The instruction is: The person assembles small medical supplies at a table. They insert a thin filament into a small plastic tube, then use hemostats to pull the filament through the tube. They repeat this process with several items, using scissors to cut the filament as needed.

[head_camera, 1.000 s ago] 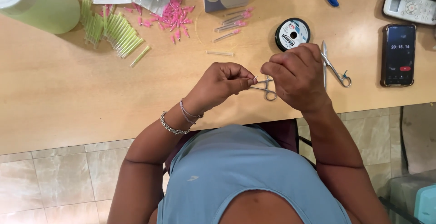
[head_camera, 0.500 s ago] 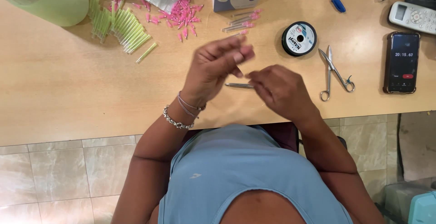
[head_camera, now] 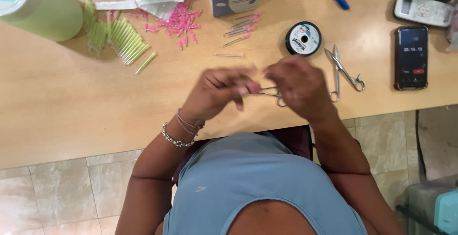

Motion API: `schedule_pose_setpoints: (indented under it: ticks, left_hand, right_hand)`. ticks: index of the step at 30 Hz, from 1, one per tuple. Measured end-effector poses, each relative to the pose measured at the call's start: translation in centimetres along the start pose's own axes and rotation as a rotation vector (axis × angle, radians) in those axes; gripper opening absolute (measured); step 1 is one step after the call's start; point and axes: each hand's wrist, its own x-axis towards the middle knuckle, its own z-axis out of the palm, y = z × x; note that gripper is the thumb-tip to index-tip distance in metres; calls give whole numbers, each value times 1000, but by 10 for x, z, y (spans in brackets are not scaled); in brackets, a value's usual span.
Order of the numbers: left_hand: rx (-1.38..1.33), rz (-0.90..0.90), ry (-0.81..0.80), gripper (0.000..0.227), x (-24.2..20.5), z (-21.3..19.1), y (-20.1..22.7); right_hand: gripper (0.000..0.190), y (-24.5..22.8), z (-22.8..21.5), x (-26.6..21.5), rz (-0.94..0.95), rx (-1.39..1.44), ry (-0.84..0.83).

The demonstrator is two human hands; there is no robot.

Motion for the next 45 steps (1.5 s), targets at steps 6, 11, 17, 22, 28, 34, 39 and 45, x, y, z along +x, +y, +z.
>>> schedule_pose_setpoints:
  ticks: [6,11,17,22,28,34,39,45]
  left_hand:
    - [257,230,246,36,22,2,11]
    - [688,148,-94,13,16,36,24]
    - [231,63,-6,34,23,23,11]
    - [544,246,69,11,31,19,10]
    - [348,20,-159,23,15,29,10]
    - [136,131,58,41,29,12,6]
    - [912,293,38,9,27,22,9]
    - [400,-94,-197,31,19,30,11]
  right_hand:
    - [11,-29,-10,3,-142,-105,-89]
    - [18,0,-31,6,-234,-313,45]
    - [14,-2,-12,-15,-139,-272,25]
    - [14,-18,-23,-6,-261,-310,44]
    - [11,8,-32,-9,-152,-231,130]
    - [13,-12,-8,-18,-229,-319,43]
    - [16,-16,-29,-5,-284,-432,70]
    - [14,14,-25,-14,-110,-136,189]
